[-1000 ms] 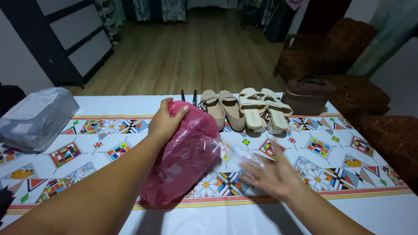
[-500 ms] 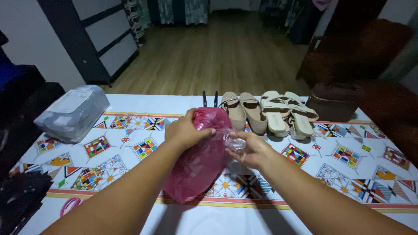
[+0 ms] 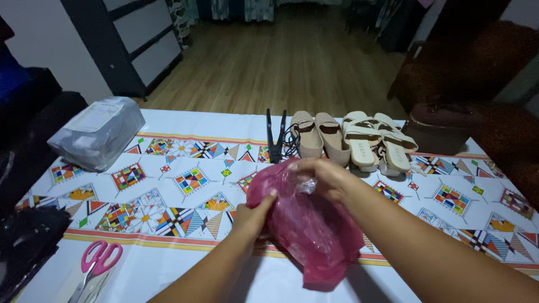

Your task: The person unwraps plastic wrap from a pink shoe box, opens the lid, removes tissue paper, and takes out a pair of white platform sandals, placing them on the table. They then place the sandals into a pink plastic bag, remove a paper receipt from the bag, and tie the bag closed.

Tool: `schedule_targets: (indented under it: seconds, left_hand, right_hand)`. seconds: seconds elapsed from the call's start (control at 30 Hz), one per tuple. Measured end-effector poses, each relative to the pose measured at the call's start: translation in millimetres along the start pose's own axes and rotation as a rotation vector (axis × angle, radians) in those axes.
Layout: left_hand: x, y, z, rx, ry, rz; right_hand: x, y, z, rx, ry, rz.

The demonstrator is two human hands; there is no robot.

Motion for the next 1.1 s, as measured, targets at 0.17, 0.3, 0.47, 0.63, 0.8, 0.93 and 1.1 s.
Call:
schedule_targets:
  seconds: [0.17, 0.3, 0.47, 0.63, 0.8, 0.93, 1.1]
  left_hand:
    - [-34.2, 29.8, -4.1, -0.595, -0.527, 0.472]
    - [-55.5, 9.3, 11.6, -0.431, -0.575, 0.66]
    - [-43.2, -2.1, 18.7, -0.279, -0.725, 0.81]
    - [-28.8, 2.2, 25.0, -0.307, -0.725, 0.753]
    - [-25.9, -0.8, 26.9, -0.308, -0.582, 0.72]
    - [-28.2, -2.3, 24.2, -0.325, -0.66, 0.741]
    - [-25.2, -2.2, 32.0, -0.33, -0.646, 0.721]
  right_hand:
    - [-27.3, 0.3, -9.6, -0.116, -0.232, -0.15]
    - [-40.3, -7.0, -3.7, -0.138, -0.152, -0.105]
    - [-59.5, 14.2, -3.7, -0.224, -0.013, -0.355]
    - [-67.9, 29.9, -15.1, -0.26, -0.042, -0.411]
    - [-56.7, 40.2, -37.4, -0.25, -0.064, -0.367]
    - [-55.2, 46.4, -54.1, -0.284, -0.032, -0.346]
    - [-65.9, 59.1, -76.8, -0.344, 0.032, -0.234]
Point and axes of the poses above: each hand's wrist, its own z-axis towards the middle knuckle, its own y-axis out of the back of the hand, x = y × z, the point moved 4 cm from there along z, towards the middle knuckle, and after that the axes turned 7 degrees about y, right-handed, at the moved point
